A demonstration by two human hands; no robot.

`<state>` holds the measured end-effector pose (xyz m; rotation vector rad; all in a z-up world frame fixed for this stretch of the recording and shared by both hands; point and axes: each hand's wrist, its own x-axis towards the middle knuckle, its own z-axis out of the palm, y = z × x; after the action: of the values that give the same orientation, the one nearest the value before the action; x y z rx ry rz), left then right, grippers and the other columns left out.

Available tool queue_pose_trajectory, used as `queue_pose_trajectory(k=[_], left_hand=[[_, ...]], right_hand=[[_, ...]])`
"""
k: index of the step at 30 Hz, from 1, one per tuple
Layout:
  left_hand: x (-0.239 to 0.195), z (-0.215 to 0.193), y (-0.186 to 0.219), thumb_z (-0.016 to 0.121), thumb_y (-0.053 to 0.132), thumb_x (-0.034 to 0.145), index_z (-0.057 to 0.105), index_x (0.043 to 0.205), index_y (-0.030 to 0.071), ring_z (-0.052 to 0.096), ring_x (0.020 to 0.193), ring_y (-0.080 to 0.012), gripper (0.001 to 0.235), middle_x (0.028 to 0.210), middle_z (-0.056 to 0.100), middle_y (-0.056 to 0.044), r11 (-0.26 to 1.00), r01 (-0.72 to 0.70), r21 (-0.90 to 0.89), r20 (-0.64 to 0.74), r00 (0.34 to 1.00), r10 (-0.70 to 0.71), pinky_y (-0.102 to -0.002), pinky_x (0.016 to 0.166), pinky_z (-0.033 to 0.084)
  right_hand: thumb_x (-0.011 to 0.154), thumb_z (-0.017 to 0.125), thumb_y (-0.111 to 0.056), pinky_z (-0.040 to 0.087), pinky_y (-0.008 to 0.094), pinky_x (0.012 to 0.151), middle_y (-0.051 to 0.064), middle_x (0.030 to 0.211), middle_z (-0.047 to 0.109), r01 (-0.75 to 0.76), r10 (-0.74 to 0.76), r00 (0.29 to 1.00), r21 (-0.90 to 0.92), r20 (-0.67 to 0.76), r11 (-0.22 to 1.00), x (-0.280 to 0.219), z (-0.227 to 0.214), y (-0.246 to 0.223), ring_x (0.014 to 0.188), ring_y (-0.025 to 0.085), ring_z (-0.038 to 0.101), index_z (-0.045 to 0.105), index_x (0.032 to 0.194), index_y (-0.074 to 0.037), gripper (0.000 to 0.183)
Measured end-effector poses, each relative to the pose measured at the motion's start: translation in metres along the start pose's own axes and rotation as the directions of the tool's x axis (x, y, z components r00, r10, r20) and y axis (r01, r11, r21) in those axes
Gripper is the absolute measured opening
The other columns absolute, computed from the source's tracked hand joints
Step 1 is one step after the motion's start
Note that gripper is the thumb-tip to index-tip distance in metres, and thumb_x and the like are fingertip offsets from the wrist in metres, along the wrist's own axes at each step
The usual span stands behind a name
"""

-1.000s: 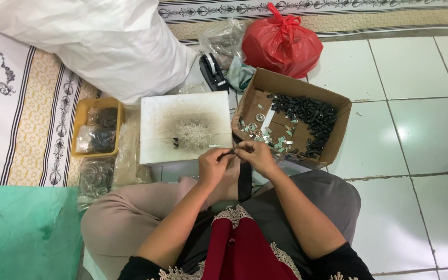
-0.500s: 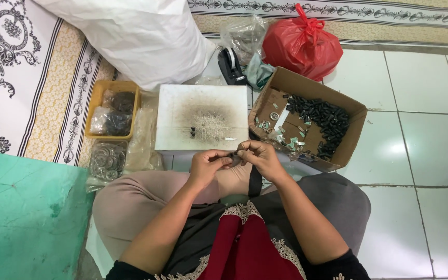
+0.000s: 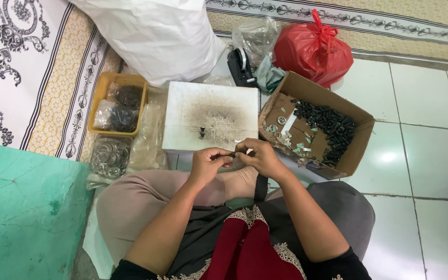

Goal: Assembling small metal hinges by inserting pins and sorting them into a cardboard box

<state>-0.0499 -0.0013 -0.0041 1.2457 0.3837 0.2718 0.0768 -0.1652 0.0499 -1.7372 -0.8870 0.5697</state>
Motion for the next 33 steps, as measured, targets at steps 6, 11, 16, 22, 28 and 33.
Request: queue_pose_trajectory(k=[6,11,16,22,28,33], left_hand=[[0.005,-0.009,0.005,0.082,-0.009,0.079,0.079,0.095,-0.008,0.076,0.064,-0.0227,0.016,0.078,0.076,-0.026,0.996,-0.047,0.082,-0.045,0.998,0.051,-0.03,0.06,0.066],[0.011,-0.011,0.036,0.087,0.005,0.082,0.083,0.097,0.005,0.076,0.075,-0.0191,0.016,0.083,0.079,-0.017,0.959,-0.155,0.238,-0.153,0.969,0.195,-0.03,0.067,0.064],[0.031,-0.031,0.041,0.077,-0.007,0.089,0.078,0.104,-0.005,0.077,0.079,-0.0364,0.016,0.091,0.076,-0.03,0.957,-0.243,0.159,-0.241,0.93,0.276,-0.039,0.064,0.068],[0.05,-0.054,0.037,0.081,-0.002,0.087,0.08,0.109,0.003,0.077,0.084,-0.0347,0.023,0.094,0.077,-0.023,0.896,-0.232,0.379,-0.241,0.91,0.338,-0.037,0.062,0.067],[0.071,-0.066,0.016,0.061,0.008,0.104,0.067,0.133,-0.002,0.068,0.113,-0.0437,0.032,0.12,0.07,-0.031,0.918,-0.179,0.354,-0.359,0.88,0.311,-0.049,0.092,0.061],[0.075,-0.063,0.005,0.055,0.017,0.108,0.066,0.138,0.004,0.07,0.113,-0.0407,0.035,0.119,0.072,-0.028,0.904,-0.127,0.407,-0.323,0.906,0.273,-0.051,0.094,0.059]], right_hand=[[0.087,0.074,0.0,0.063,0.036,0.058,0.018,0.083,0.072,0.067,-0.057,0.997,-0.17,0.061,0.983,0.021,0.013,-0.017,0.075,0.028,0.071,0.076,0.101,0.0,0.014],[0.087,0.079,-0.003,0.064,0.037,0.066,0.018,0.09,0.073,0.018,-0.019,0.999,-0.011,-0.029,1.0,0.045,0.022,-0.036,0.082,0.026,0.07,0.076,0.104,0.001,0.018],[0.084,0.083,-0.001,0.065,0.033,0.067,0.014,0.095,0.071,-0.002,0.026,0.985,0.141,-0.17,0.99,0.067,0.052,-0.017,0.086,0.022,0.07,0.077,0.103,0.002,0.02],[0.086,0.085,-0.008,0.065,0.032,0.065,0.013,0.09,0.073,-0.028,0.031,0.968,0.016,-0.25,0.999,0.098,0.066,0.013,0.081,0.022,0.073,0.079,0.1,-0.003,0.016],[0.086,0.083,-0.009,0.062,0.032,0.062,0.013,0.088,0.073,-0.034,-0.016,0.955,-0.163,-0.297,0.986,0.129,0.069,0.055,0.08,0.024,0.073,0.078,0.098,-0.004,0.014],[0.09,0.077,-0.005,0.064,0.037,0.063,0.016,0.088,0.073,-0.032,-0.035,0.977,-0.305,-0.21,0.952,0.133,0.078,0.06,0.081,0.031,0.074,0.077,0.103,0.0,0.013]])
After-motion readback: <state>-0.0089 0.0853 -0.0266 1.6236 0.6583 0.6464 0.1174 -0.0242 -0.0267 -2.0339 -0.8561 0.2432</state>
